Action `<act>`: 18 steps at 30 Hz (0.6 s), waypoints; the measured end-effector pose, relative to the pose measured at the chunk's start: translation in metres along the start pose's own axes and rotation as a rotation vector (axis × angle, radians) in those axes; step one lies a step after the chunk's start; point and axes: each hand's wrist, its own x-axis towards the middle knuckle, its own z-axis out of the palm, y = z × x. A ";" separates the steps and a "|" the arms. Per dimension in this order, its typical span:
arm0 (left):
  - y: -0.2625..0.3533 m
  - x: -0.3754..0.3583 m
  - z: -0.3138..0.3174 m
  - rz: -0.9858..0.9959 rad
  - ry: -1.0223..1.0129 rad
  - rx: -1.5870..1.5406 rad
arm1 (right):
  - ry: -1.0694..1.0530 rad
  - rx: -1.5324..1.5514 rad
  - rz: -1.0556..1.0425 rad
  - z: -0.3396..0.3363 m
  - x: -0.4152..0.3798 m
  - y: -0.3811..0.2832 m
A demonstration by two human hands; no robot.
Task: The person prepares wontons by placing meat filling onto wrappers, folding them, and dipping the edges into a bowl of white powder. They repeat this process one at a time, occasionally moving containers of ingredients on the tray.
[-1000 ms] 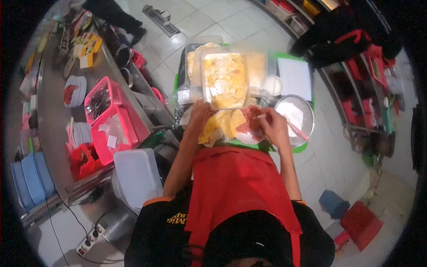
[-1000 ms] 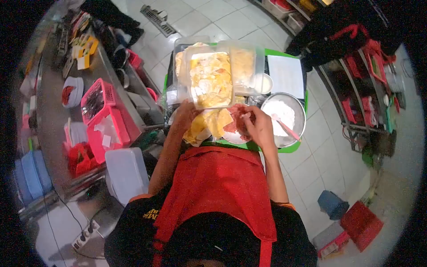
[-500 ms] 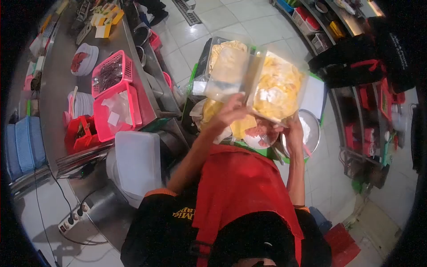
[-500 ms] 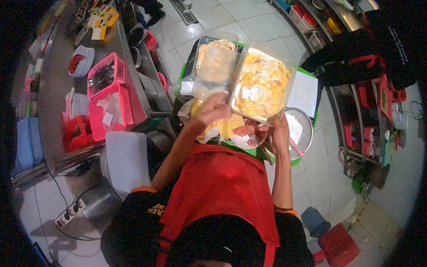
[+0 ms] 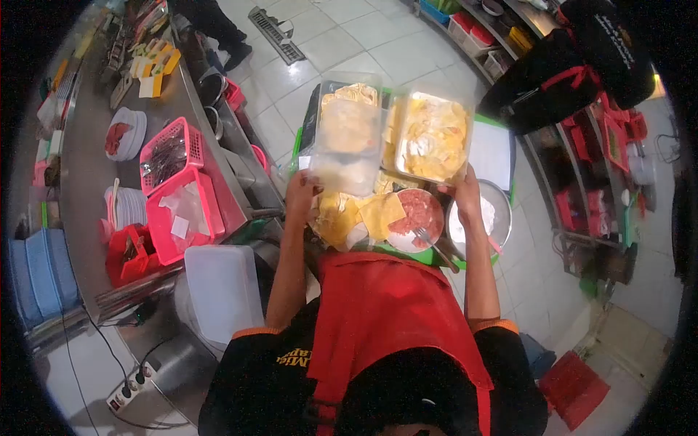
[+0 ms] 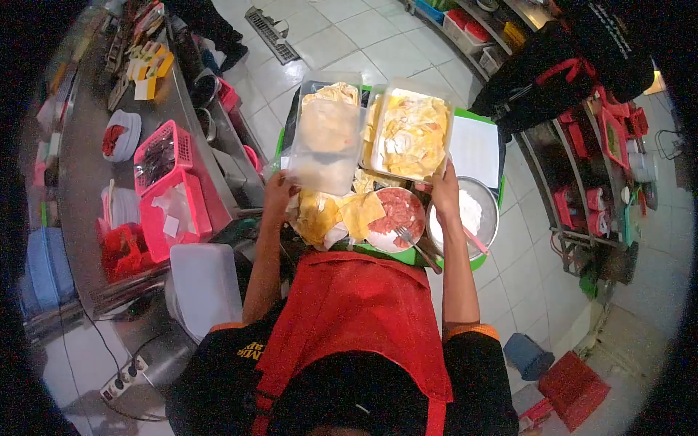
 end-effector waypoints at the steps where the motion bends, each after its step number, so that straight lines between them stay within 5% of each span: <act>1: 0.011 -0.007 -0.001 -0.022 0.041 -0.002 | 0.018 -0.009 0.015 0.000 0.002 0.002; 5: 0.027 -0.012 -0.017 -0.048 0.093 -0.149 | 0.069 -0.089 -0.031 0.007 0.012 0.009; 7: 0.027 0.006 -0.038 0.064 -0.172 -0.034 | 0.041 -0.032 -0.028 0.005 0.017 0.012; 8: 0.043 -0.002 -0.018 0.055 -0.023 -0.167 | 0.079 -0.044 -0.059 0.010 0.012 0.005; 12: 0.041 0.017 -0.004 0.140 -0.027 -0.191 | 0.040 0.002 -0.053 0.003 0.020 0.019; 18: 0.038 0.019 0.041 0.014 -0.029 -0.134 | 0.251 -0.491 -0.224 0.004 -0.020 0.000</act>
